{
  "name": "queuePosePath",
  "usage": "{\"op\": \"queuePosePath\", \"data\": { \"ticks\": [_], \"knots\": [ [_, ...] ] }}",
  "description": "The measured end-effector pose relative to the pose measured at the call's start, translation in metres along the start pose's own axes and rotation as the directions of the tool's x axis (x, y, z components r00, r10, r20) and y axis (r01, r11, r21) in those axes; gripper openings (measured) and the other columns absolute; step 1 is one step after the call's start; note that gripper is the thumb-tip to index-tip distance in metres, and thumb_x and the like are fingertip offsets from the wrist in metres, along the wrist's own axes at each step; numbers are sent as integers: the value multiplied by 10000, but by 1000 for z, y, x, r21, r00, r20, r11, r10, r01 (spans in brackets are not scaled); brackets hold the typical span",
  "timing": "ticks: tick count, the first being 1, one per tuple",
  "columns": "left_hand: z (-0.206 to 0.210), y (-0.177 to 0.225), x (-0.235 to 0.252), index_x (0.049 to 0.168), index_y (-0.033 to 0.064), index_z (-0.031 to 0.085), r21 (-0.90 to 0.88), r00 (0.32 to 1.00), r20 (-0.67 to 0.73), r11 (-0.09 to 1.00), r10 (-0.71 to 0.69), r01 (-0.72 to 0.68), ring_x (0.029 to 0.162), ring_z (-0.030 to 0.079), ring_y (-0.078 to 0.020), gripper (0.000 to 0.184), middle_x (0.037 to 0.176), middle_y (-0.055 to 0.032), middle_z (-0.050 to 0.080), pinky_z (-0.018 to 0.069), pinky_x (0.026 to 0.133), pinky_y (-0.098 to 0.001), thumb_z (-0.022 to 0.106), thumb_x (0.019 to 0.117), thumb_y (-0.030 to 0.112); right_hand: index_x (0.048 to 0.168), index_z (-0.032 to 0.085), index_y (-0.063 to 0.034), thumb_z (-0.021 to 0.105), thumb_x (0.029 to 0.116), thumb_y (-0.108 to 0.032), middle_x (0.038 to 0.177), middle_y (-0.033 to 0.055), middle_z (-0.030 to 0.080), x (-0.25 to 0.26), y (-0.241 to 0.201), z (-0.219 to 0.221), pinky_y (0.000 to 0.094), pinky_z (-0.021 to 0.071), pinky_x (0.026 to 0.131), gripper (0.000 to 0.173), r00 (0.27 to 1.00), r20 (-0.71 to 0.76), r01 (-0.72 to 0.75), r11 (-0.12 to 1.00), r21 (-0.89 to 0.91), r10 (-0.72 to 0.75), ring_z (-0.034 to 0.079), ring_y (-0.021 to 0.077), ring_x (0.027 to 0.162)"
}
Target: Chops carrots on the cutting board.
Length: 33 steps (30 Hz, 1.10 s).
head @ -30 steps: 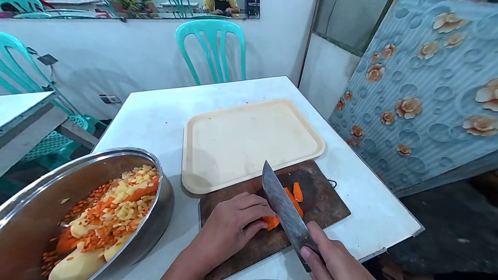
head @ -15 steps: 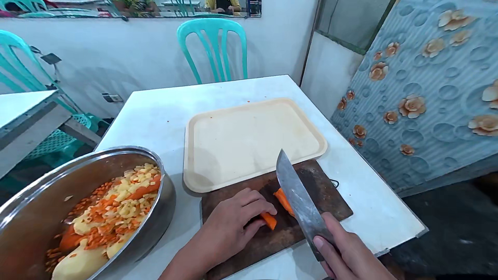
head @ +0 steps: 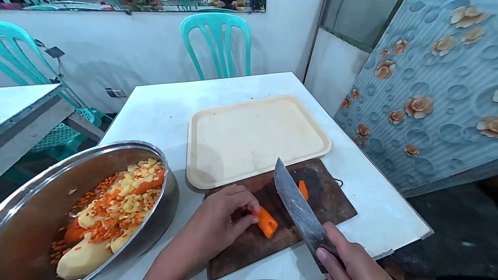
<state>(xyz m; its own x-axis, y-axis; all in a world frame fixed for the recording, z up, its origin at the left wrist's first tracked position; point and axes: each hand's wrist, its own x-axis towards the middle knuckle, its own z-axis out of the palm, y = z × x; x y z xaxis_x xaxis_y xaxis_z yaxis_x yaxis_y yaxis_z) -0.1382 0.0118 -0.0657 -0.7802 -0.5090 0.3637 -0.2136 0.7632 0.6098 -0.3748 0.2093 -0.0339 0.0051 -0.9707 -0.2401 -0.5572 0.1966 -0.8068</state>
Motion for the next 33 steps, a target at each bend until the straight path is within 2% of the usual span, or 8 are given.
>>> {"op": "queuePosePath", "data": {
  "ticks": [4, 8, 10, 12, 15, 22, 25, 33],
  "knots": [
    [4, 4, 1, 951, 193, 736, 21, 998, 57, 999, 26, -27, 890, 673, 2, 152, 969, 80, 713, 581, 776, -175, 693, 941, 338, 1241, 492, 29, 457, 1094, -169, 739, 143, 628, -1, 0, 1, 458, 579, 598, 249, 1000, 5, 1, 1000, -6, -1, 670, 277, 611],
    [5, 5, 1, 1039, 226, 740, 72, 989, 135, 995, 62, -72, 1072, 669, -67, 267, 1133, 66, 714, 581, 885, -267, 726, 896, 452, 1242, 492, 28, 457, 1094, -168, 741, 145, 627, -1, 1, 1, 452, 577, 594, 248, 1000, 10, -1, 1000, -9, 1, 667, 276, 607],
    [10, 5, 2, 1063, 224, 740, 87, 985, 136, 989, 105, -117, 1112, 653, -119, 261, 1182, 56, 716, 556, 914, -316, 731, 893, 421, 1245, 493, 25, 456, 1095, -174, 745, 148, 630, 0, 0, 1, 462, 579, 603, 251, 1000, 22, -10, 1000, -18, 11, 670, 282, 615],
    [15, 7, 3, 1065, 225, 740, 79, 985, 125, 988, 123, -133, 1135, 642, -121, 215, 1200, 59, 716, 546, 933, -300, 719, 910, 373, 1255, 490, 28, 457, 1095, -179, 746, 155, 633, 0, -1, 2, 478, 578, 614, 264, 999, 33, -26, 999, -27, 27, 672, 295, 622],
    [18, 9, 4, 1048, 212, 748, 71, 985, 106, 987, 137, -145, 1148, 644, -112, 177, 1196, 44, 714, 554, 944, -275, 713, 919, 330, 1245, 494, 39, 457, 1094, -183, 741, 166, 626, 0, -2, 3, 494, 568, 614, 271, 998, 48, -30, 998, -46, 32, 665, 313, 622],
    [27, 6, 5, 996, 209, 782, 177, 969, 26, 953, 246, -247, 1117, 671, -90, 238, 1093, 55, 749, 548, 955, -232, 646, 981, 403, 1288, 490, 21, 428, 1106, -203, 765, 210, 637, 4, -25, -1, 575, 546, 697, 296, 982, 122, -107, 960, -261, 143, 686, 415, 754],
    [30, 6, 6, 991, 178, 777, 180, 957, 6, 941, 289, -285, 1143, 676, -109, 240, 1101, 29, 754, 544, 988, -243, 649, 988, 381, 1301, 481, 8, 410, 1114, -215, 763, 209, 641, 5, -32, -5, 575, 546, 704, 299, 978, 123, -120, 937, -330, 168, 691, 424, 770],
    [36, 13, 5, 961, 172, 785, 315, 943, -40, 900, 329, -301, 1084, 722, -125, 276, 1075, -2, 778, 576, 933, -251, 619, 1000, 389, 1326, 465, -3, 388, 1121, -223, 812, 224, 657, 9, -42, -12, 576, 546, 739, 311, 961, 157, -147, 902, -406, 228, 700, 441, 833]
  ]
}}
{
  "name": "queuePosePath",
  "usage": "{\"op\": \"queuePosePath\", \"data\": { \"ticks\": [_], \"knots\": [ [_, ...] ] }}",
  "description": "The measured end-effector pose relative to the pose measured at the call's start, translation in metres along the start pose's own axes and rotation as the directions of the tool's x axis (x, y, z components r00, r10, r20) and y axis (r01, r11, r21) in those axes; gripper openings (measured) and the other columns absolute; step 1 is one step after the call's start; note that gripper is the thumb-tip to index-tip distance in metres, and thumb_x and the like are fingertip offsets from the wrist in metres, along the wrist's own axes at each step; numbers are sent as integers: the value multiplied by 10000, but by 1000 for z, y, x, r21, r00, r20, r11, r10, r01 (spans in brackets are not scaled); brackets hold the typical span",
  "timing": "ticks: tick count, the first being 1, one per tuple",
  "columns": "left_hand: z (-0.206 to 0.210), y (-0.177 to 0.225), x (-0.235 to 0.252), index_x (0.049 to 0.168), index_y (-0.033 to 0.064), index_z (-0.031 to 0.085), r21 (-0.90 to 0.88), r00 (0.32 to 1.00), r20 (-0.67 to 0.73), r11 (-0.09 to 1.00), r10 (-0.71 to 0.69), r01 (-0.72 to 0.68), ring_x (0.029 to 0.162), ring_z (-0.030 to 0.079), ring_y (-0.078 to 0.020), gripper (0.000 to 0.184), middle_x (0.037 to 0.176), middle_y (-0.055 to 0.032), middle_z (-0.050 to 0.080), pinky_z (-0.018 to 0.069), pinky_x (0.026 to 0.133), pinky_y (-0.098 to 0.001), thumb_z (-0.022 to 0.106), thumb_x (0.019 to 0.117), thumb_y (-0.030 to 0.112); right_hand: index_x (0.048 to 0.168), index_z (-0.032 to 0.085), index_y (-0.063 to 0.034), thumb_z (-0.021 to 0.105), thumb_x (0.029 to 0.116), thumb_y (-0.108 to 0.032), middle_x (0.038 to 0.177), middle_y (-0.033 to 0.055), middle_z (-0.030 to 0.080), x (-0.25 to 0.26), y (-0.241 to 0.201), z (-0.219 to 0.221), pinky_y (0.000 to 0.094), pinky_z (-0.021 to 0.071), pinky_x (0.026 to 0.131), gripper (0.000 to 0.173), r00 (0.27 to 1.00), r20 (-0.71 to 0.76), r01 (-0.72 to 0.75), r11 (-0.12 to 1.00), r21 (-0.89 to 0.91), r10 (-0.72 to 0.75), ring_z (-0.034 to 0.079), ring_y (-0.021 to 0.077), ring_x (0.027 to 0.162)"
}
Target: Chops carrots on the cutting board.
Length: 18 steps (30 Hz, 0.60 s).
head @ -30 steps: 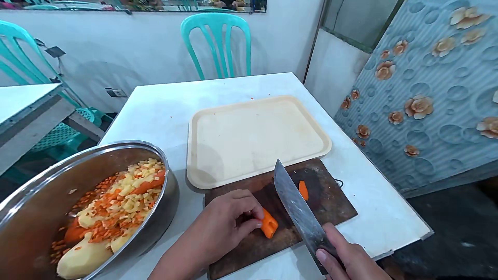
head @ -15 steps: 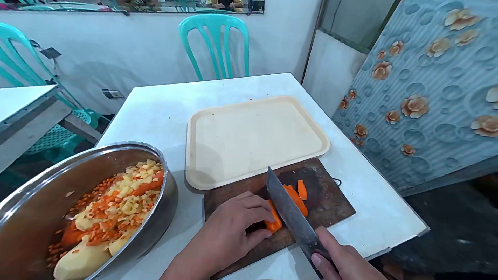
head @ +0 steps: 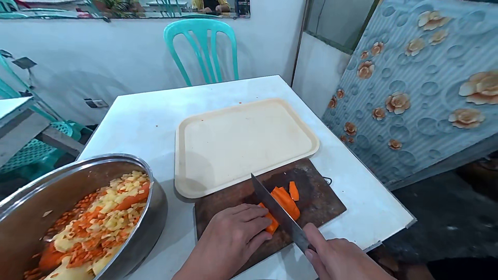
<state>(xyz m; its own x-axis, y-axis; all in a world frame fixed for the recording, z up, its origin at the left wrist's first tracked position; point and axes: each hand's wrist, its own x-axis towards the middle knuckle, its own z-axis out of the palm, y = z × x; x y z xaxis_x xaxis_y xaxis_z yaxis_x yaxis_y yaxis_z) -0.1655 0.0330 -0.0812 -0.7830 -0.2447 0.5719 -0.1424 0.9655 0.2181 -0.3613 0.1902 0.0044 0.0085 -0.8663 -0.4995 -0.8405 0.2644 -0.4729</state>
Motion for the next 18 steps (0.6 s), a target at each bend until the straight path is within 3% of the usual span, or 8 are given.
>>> {"op": "queuePosePath", "data": {
  "ticks": [12, 18],
  "knots": [
    [4, 3, 2, 979, 169, 779, 28, 1000, -12, 999, -16, 17, 1066, 730, -124, 321, 1028, 13, 784, 571, 946, -259, 583, 1011, 421, 1314, 467, 7, 359, 1121, -194, 810, 231, 668, -3, -14, -7, 551, 554, 718, 298, 998, 50, -36, 979, -199, 47, 712, 445, 843],
    [2, 8, 3, 948, 149, 780, 50, 999, -29, 999, -14, 16, 1016, 744, -119, 308, 992, 3, 789, 579, 909, -242, 590, 1008, 384, 1271, 514, 53, 425, 1048, -67, 673, 179, 641, -7, -22, 8, 473, 551, 587, 268, 993, -100, 23, 936, -351, -62, 712, 383, 675]
  ]
}}
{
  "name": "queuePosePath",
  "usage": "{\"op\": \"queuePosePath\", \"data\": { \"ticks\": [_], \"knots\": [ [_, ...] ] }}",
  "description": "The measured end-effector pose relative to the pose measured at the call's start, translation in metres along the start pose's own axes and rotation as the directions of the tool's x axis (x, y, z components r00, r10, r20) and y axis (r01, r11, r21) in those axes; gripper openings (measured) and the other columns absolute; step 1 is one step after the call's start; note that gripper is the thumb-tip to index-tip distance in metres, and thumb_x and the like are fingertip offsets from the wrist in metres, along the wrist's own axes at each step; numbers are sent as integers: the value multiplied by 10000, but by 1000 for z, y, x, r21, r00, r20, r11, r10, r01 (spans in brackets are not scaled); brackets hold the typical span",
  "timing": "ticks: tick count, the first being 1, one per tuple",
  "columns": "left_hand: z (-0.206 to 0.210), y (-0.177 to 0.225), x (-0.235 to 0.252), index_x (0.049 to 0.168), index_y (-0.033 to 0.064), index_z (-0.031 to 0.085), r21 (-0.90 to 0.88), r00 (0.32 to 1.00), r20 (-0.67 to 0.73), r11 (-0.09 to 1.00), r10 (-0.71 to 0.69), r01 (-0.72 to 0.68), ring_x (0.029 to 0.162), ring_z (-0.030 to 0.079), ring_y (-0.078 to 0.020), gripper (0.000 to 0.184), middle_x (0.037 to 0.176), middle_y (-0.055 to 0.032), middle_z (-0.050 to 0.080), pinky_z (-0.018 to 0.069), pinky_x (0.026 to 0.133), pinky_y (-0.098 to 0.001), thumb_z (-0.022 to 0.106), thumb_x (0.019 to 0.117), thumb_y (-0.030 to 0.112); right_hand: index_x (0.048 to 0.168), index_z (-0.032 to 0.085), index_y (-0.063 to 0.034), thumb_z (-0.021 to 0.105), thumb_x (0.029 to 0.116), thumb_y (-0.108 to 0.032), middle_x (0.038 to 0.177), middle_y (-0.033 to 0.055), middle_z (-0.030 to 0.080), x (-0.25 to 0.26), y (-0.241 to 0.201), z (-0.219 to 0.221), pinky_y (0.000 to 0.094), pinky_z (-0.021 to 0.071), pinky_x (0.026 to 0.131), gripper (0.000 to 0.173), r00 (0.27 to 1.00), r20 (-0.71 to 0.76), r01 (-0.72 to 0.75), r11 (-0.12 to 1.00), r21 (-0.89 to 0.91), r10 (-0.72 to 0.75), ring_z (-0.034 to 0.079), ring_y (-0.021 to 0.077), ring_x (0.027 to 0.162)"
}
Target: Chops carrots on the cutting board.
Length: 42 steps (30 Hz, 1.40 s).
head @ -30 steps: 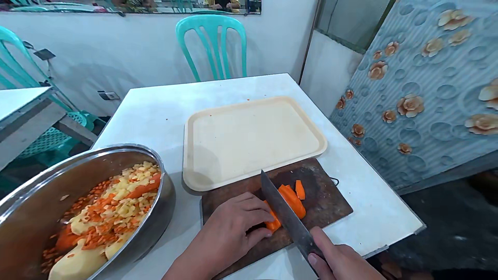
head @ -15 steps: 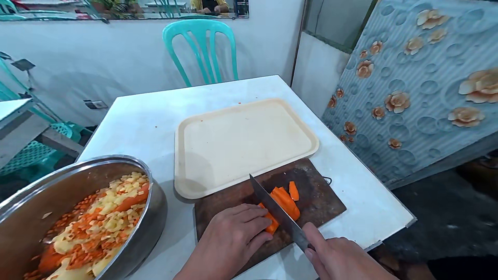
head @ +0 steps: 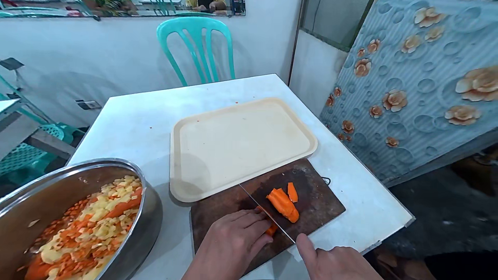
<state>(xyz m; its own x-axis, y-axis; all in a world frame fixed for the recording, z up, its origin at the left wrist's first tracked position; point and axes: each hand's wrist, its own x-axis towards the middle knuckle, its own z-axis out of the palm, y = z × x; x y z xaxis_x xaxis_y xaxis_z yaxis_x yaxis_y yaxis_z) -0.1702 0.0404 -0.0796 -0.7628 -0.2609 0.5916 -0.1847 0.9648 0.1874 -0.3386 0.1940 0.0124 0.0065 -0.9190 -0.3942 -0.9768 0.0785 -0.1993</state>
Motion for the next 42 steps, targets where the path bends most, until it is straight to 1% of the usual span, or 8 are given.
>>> {"op": "queuePosePath", "data": {
  "ticks": [7, 15, 20, 25, 30, 33, 38, 42],
  "knots": [
    [-4, 3, 1, 949, 144, 788, -15, 998, 51, 999, -38, 38, 1037, 742, -125, 303, 1012, -6, 791, 575, 919, -243, 599, 1008, 373, 1297, 487, 57, 426, 1048, -52, 679, 179, 640, 2, -4, -6, 468, 554, 604, 278, 997, 75, -25, 1000, -8, 25, 716, 386, 696],
    [-7, 6, 2, 972, 103, 796, -71, 994, 77, 994, -78, 83, 1057, 748, -173, 279, 1035, -59, 792, 578, 932, -269, 634, 995, 328, 1423, 379, 17, 340, 1126, -163, 962, 258, 668, 20, 6, -48, 553, 549, 817, 350, 895, 441, -118, 988, 96, 64, 695, 445, 987],
    [-9, 10, 2, 994, 80, 798, -101, 990, 95, 988, -103, 113, 1070, 748, -197, 248, 1048, -86, 791, 574, 946, -279, 651, 992, 281, 1430, 347, 4, 365, 1129, -189, 994, 264, 644, 29, 14, -60, 561, 540, 839, 357, 844, 535, -131, 983, 126, 44, 679, 448, 1000],
    [-12, 10, 3, 996, 78, 797, -113, 985, 119, 984, -122, 135, 1069, 748, -191, 245, 1044, -82, 792, 575, 944, -276, 648, 997, 273, 1454, 337, 35, 344, 1130, -179, 978, 279, 663, 31, 13, -42, 578, 538, 852, 389, 876, 479, -144, 978, 153, 54, 682, 470, 1015],
    [-11, 9, 2, 978, 90, 799, -83, 990, 99, 991, -101, 110, 1055, 751, -177, 265, 1039, -71, 794, 588, 921, -278, 640, 998, 301, 1432, 385, 53, 389, 1075, -52, 852, 243, 688, 27, -5, -24, 552, 563, 755, 372, 945, 320, -112, 988, 107, 73, 719, 451, 902],
    [-10, 10, 1, 946, 110, 802, -46, 992, 74, 993, -107, 110, 1021, 759, -163, 269, 1021, -54, 797, 602, 873, -276, 646, 976, 326, 1426, 379, 38, 384, 1075, -41, 850, 229, 683, 25, -8, -23, 530, 561, 757, 360, 946, 317, -97, 993, 67, 71, 719, 437, 906],
    [-9, 12, -6, 988, 133, 802, -35, 985, 70, 987, -155, 158, 1063, 743, -141, 231, 1081, -30, 787, 601, 891, -273, 672, 960, 321, 1396, 406, 40, 388, 1073, -50, 836, 229, 676, 10, -2, -23, 527, 561, 734, 336, 953, 298, -63, 997, 35, 49, 719, 433, 891],
    [-27, 6, 1, 978, 130, 808, -147, 968, 123, 961, -219, 236, 1018, 749, -141, 230, 1051, -37, 786, 612, 882, -309, 714, 921, 332, 1370, 451, 52, 372, 1082, -55, 768, 214, 672, 4, -7, -12, 511, 564, 688, 318, 979, 195, -51, 999, -13, 52, 724, 423, 816]
  ]
}}
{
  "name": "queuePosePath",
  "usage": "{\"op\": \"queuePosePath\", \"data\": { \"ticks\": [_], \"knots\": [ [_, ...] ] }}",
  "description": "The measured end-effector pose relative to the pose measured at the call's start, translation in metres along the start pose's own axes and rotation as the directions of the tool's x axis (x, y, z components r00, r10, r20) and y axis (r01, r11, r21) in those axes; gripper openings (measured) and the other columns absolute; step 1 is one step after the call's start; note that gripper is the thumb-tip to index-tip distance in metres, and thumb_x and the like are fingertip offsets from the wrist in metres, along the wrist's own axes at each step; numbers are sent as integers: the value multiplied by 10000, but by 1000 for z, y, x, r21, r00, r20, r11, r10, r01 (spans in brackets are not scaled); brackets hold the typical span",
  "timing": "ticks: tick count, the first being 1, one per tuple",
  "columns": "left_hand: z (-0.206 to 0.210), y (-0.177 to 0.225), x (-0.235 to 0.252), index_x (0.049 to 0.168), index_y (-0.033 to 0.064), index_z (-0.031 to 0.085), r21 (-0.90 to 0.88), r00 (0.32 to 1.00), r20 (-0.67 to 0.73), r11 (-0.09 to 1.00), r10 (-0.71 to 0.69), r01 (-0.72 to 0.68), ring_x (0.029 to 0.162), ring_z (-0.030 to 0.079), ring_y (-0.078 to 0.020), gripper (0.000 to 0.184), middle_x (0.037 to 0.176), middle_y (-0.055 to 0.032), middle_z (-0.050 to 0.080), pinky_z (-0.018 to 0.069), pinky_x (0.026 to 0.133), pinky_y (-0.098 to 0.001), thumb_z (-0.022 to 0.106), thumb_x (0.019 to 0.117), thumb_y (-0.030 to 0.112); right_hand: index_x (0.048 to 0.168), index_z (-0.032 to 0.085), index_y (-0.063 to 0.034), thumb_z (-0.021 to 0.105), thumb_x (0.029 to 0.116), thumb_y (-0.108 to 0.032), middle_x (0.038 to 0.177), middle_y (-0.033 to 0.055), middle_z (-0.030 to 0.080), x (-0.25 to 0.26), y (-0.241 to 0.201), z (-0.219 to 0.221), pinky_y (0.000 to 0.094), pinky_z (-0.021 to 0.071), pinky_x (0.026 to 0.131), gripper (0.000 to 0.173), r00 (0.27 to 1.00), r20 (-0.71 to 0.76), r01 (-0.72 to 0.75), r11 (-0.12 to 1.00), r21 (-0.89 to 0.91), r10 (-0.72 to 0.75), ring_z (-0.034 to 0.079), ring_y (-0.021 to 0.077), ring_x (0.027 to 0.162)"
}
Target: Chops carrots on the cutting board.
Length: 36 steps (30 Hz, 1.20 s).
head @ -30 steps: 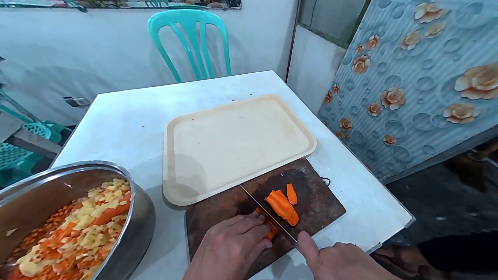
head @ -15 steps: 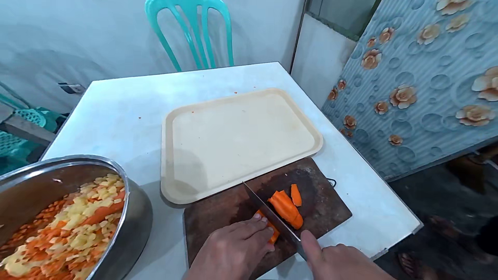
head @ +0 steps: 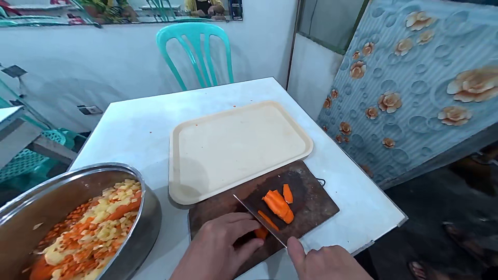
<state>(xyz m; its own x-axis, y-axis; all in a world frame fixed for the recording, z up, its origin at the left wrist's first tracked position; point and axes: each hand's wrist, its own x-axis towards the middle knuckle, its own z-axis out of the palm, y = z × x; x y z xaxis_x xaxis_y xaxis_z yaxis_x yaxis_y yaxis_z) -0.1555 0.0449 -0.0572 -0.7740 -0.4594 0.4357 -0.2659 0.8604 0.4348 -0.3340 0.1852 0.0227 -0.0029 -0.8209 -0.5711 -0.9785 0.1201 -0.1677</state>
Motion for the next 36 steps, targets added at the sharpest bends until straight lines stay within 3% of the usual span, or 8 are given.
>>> {"op": "queuePosePath", "data": {
  "ticks": [5, 8, 11, 14, 24, 28, 30, 36],
  "knots": [
    [-38, 2, 36, 954, 216, 788, 21, 998, -46, 999, 47, -46, 909, 704, -4, 256, 989, 89, 750, 604, 780, -210, 602, 1000, 386, 1297, 501, 46, 389, 1072, -53, 738, 196, 667, 0, 3, 13, 484, 562, 640, 270, 992, -121, 32, 999, -32, -36, 726, 396, 755],
    [-30, 8, 78, 945, 195, 788, 61, 963, 261, 994, 68, -87, 846, 707, -85, 173, 921, 57, 737, 605, 761, -327, 663, 969, 311, 1302, 505, 49, 388, 1074, -61, 740, 197, 672, 0, 5, 17, 483, 565, 635, 279, 988, -146, 44, 999, -26, -48, 729, 395, 757],
    [-16, 30, 125, 1152, 103, 722, 170, 722, 671, 983, -170, 73, 947, 682, -241, 224, 1079, -84, 708, 547, 885, -466, 738, 946, 189, 1323, 477, 35, 361, 1085, -65, 792, 213, 678, 1, 6, 14, 499, 568, 668, 283, 995, -90, 37, 999, 3, -37, 729, 409, 807],
    [1, 33, 139, 1185, 94, 678, 226, 636, 745, 973, -202, 44, 1045, 653, -282, 311, 1152, -110, 670, 525, 931, -484, 781, 892, 114, 1299, 498, 33, 378, 1078, -67, 775, 207, 676, 1, 9, 19, 492, 567, 649, 271, 989, -135, 59, 998, 10, -57, 729, 402, 783],
    [14, 38, 145, 1199, 103, 703, 140, 743, 665, 990, -78, -21, 994, 671, -242, 237, 1189, -100, 663, 550, 909, -429, 707, 962, 127, 1398, 425, 8, 383, 1071, -57, 872, 225, 693, 0, 14, 1, 534, 562, 743, 336, 999, 23, 37, 996, 77, -39, 724, 426, 909],
    [-17, 19, 105, 1047, 110, 743, 75, 957, 289, 996, 20, -43, 849, 710, -161, 118, 992, -39, 708, 618, 773, -358, 710, 956, 178, 1457, 377, -24, 401, 1096, -146, 1022, 255, 685, 10, 30, -6, 599, 538, 842, 381, 991, 129, 0, 973, 229, -30, 687, 459, 1032],
    [-24, 7, 77, 968, 152, 746, 92, 993, 111, 995, 35, -45, 782, 704, -93, 83, 899, 27, 709, 625, 710, -294, 696, 938, 211, 1403, 411, -33, 402, 1110, -196, 1000, 252, 664, 16, 42, -2, 605, 531, 839, 336, 990, 125, 17, 941, 337, -62, 680, 450, 998],
    [7, -7, 5, 988, 154, 777, 1, 988, 103, 993, 115, -116, 1087, 700, -164, 169, 1108, -4, 753, 578, 940, -324, 644, 975, 259, 1332, 426, -52, 405, 1112, -223, 856, 179, 612, 27, 59, 12, 519, 562, 726, 279, 987, 84, 77, 872, 483, -133, 674, 343, 748]
  ]
}}
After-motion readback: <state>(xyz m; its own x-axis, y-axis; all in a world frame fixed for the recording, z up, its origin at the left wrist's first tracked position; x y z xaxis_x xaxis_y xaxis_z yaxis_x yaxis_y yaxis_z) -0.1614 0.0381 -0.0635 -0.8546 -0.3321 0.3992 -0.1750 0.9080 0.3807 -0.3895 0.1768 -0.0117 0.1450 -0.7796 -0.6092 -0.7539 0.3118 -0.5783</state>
